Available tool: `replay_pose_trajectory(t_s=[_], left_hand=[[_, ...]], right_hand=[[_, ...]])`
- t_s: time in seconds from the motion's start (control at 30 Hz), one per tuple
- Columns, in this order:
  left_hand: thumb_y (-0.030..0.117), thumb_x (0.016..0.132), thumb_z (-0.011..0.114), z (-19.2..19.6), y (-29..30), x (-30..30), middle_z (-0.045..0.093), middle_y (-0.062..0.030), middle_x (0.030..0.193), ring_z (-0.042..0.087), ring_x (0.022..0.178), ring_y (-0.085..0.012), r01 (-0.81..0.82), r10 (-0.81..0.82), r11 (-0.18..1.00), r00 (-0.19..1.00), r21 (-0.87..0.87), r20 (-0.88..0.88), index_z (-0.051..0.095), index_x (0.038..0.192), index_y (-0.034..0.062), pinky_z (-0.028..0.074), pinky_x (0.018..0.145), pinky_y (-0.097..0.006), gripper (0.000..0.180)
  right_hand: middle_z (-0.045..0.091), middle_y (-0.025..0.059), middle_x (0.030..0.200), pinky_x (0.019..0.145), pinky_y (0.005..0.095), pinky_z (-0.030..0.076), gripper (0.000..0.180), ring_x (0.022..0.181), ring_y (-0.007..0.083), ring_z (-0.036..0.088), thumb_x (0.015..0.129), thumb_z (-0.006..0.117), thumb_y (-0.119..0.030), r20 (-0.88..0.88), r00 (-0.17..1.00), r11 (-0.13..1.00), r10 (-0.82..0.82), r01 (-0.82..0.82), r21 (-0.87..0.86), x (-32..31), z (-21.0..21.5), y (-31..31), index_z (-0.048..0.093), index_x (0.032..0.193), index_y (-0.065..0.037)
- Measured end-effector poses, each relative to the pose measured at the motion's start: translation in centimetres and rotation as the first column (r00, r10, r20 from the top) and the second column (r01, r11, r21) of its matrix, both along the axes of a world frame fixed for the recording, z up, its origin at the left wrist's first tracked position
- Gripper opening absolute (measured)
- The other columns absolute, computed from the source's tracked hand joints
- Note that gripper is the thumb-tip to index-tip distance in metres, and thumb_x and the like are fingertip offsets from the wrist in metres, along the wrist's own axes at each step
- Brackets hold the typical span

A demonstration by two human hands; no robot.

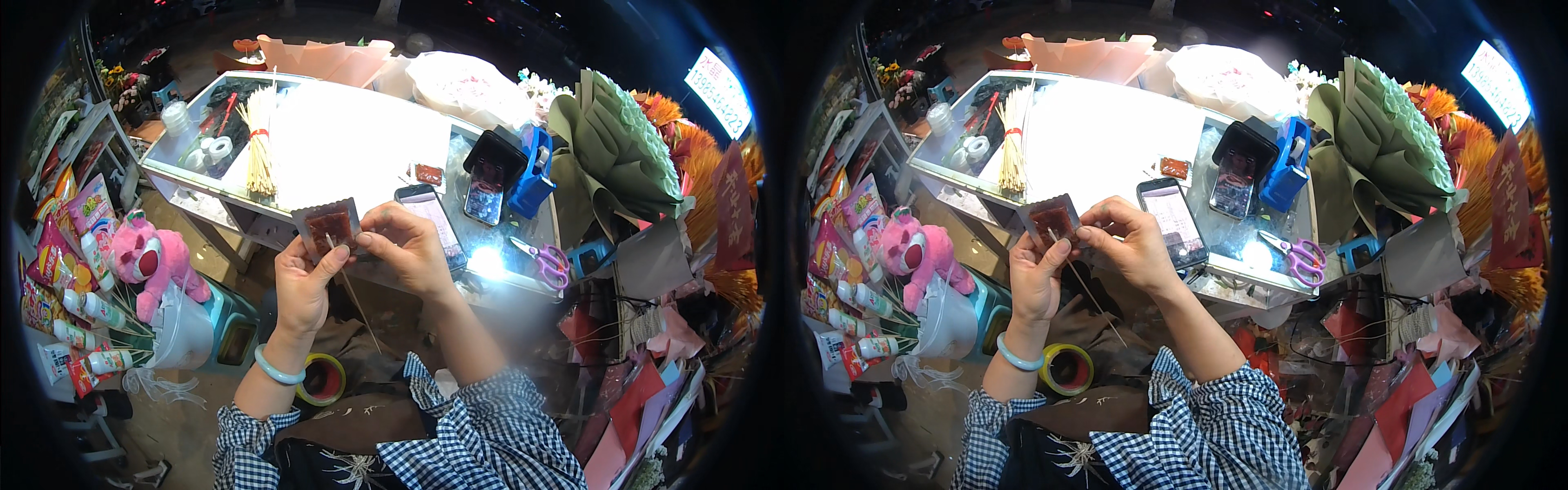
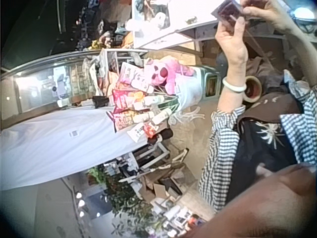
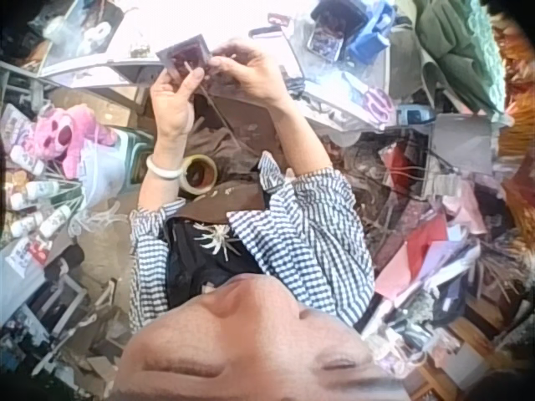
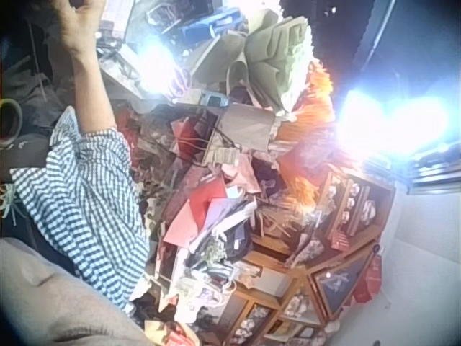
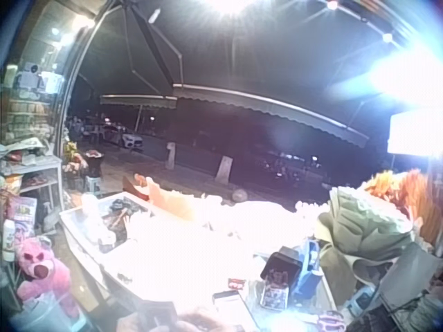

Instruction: The person assembles a gift bouquet by attaching various items to wooden skewers using tape. They attach a yogurt drink bottle, a red snack packet, and a small chocolate bar to separate skewers, then place each completed skewer into a bucket that already contains other items and a pink teddy bear.

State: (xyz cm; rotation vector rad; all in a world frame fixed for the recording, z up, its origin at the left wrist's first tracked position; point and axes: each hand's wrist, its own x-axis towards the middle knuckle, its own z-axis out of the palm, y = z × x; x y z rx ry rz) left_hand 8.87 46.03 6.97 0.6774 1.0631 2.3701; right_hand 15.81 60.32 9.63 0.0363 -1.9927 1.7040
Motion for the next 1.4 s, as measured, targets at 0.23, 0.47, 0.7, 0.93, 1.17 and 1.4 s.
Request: replay_pose_trajectory(t_s=[0.23,0.47,0.7,0.93,1.17,1.4], left_hand=[[0.004,0.084,0.065,-0.2,-0.1,-0.3,0.064,-0.0041,0.099,0.062,0.087,-0.013,0.113,-0.116,0.993,0.984,0.037,0.136,0.058,0.106,0.0061,0.052,0.079,-0.027,0.024],[0.004,0.085,0.064,-0.8,0.6,0.1,0.065,-0.005,0.099,0.061,0.089,-0.012,0.074,-0.097,0.987,0.982,0.143,0.164,0.059,0.105,0.0041,0.05,0.081,-0.026,0.021],[0.012,0.09,0.061,-0.8,0.7,0.1,0.064,-0.0061,0.102,0.061,0.092,-0.0132,0.066,-0.087,0.985,0.988,0.16,0.128,0.057,0.106,0.0027,0.048,0.084,-0.027,0.02],[0.018,0.094,0.055,-1.4,0.9,0.1,0.065,-0.0074,0.1,0.062,0.091,-0.0154,-0.017,-0.027,0.977,0.978,0.212,0.205,0.058,0.104,0.0025,0.05,0.083,-0.03,0.019],[0.019,0.094,0.054,-1.7,0.5,-0.4,0.066,-0.006,0.097,0.062,0.087,-0.0144,0.038,-0.124,0.972,0.922,0.234,0.367,0.061,0.101,0.004,0.051,0.08,-0.029,0.018],[0.014,0.092,0.054,-0.4,0.0,-0.8,0.064,-0.0032,0.095,0.06,0.084,-0.0118,0.107,-0.227,0.959,0.844,0.263,0.486,0.058,0.107,0.0062,0.049,0.076,-0.024,0.018]], right_hand=[[0.059,0.0052,0.088,0.074,0.0243,0.046,0.014,0.083,0.0104,0.056,0.087,0.064,-0.01,0.087,0.985,0.965,0.147,-0.124,-0.23,0.7,0.0,-0.4,0.064,0.092,0.003],[0.058,0.0101,0.081,0.065,0.0257,0.043,0.015,0.073,0.0159,0.055,0.089,0.057,-0.007,-0.034,0.988,0.982,-0.152,0.154,0.107,0.6,-0.7,-2.9,0.063,0.094,0.006],[0.059,0.0123,0.08,0.063,0.0275,0.045,0.013,0.07,0.02,0.058,0.087,0.059,-0.006,-0.093,0.974,0.961,-0.204,0.218,0.169,0.6,-1.2,-3.6,0.061,0.089,0.007],[0.058,0.0095,0.078,0.061,0.0241,0.041,0.017,0.068,0.0134,0.053,0.09,0.058,-0.01,-0.073,0.973,0.969,-0.219,0.226,0.099,0.8,-0.9,-2.5,0.063,0.088,0.007],[0.057,0.0033,0.078,0.065,0.0209,0.04,0.014,0.073,0.0085,0.051,0.089,0.06,-0.008,-0.056,0.989,0.978,-0.138,0.127,-0.166,0.6,-1.2,-2.7,0.065,0.085,0.005],[0.06,0.0055,0.083,0.068,0.0208,0.042,0.013,0.076,0.0089,0.054,0.088,0.061,-0.007,-0.054,0.989,0.981,-0.136,0.127,-0.149,0.5,-1.4,-2.6,0.066,0.09,0.005]])
